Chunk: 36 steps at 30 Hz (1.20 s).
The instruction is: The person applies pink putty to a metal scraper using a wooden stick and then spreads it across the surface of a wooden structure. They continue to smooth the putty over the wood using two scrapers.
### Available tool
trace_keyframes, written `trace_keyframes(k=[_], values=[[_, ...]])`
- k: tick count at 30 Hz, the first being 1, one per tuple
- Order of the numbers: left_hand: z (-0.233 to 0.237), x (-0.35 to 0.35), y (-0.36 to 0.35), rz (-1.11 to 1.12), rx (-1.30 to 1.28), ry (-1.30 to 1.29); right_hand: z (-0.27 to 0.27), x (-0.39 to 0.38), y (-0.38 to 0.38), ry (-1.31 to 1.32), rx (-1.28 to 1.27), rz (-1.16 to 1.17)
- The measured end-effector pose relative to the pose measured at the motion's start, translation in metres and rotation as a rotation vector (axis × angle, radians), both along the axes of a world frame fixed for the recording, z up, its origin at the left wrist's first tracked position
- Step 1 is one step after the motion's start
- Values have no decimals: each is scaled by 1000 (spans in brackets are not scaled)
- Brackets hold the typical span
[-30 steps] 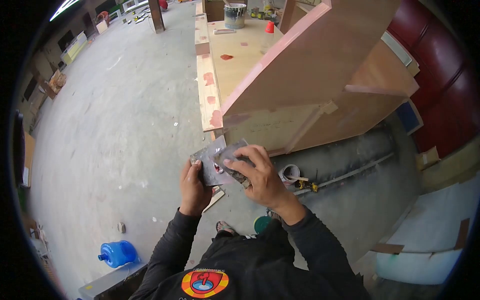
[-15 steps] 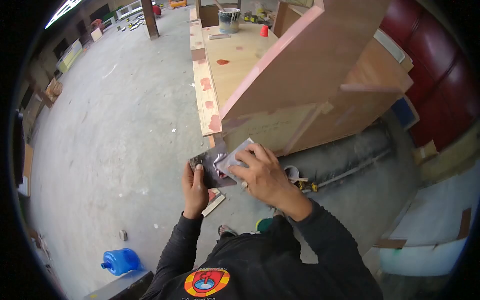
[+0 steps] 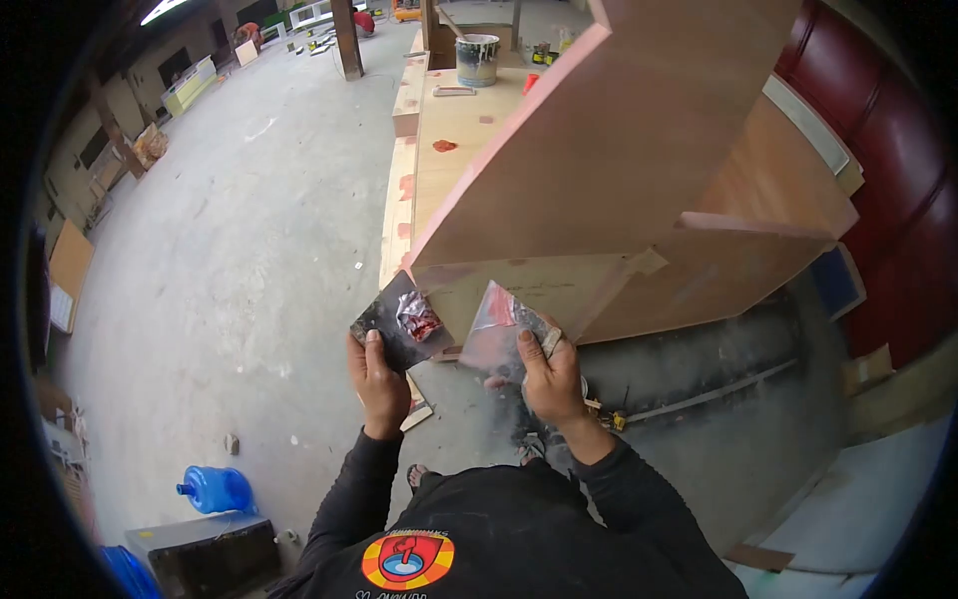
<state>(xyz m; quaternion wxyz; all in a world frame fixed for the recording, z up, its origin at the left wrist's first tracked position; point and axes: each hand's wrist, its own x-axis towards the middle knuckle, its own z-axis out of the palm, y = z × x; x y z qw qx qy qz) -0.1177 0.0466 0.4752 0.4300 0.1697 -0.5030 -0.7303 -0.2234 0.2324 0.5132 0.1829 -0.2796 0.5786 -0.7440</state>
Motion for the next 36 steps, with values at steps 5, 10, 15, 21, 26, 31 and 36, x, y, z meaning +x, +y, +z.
trace_keyframes(k=[5,10,15,21,26,31,36], values=[[11,-17,37,128,-187,-134,-15,4,-12,-488,-194,-86],[11,-6,43,104,-611,-291,-15,6,-29,-483,-86,-195],[-11,11,32,-158,-396,-285,23,4,-30,-267,-74,-114],[6,10,12,-439,572,-10,0,6,-22,1147,91,-4],[-3,8,14,-359,398,111,-21,16,-17,1213,285,-93],[9,10,17,-334,427,154,-23,-2,15,1201,513,-133],[-4,4,13,-172,55,-92,37,4,17,1322,522,-255]])
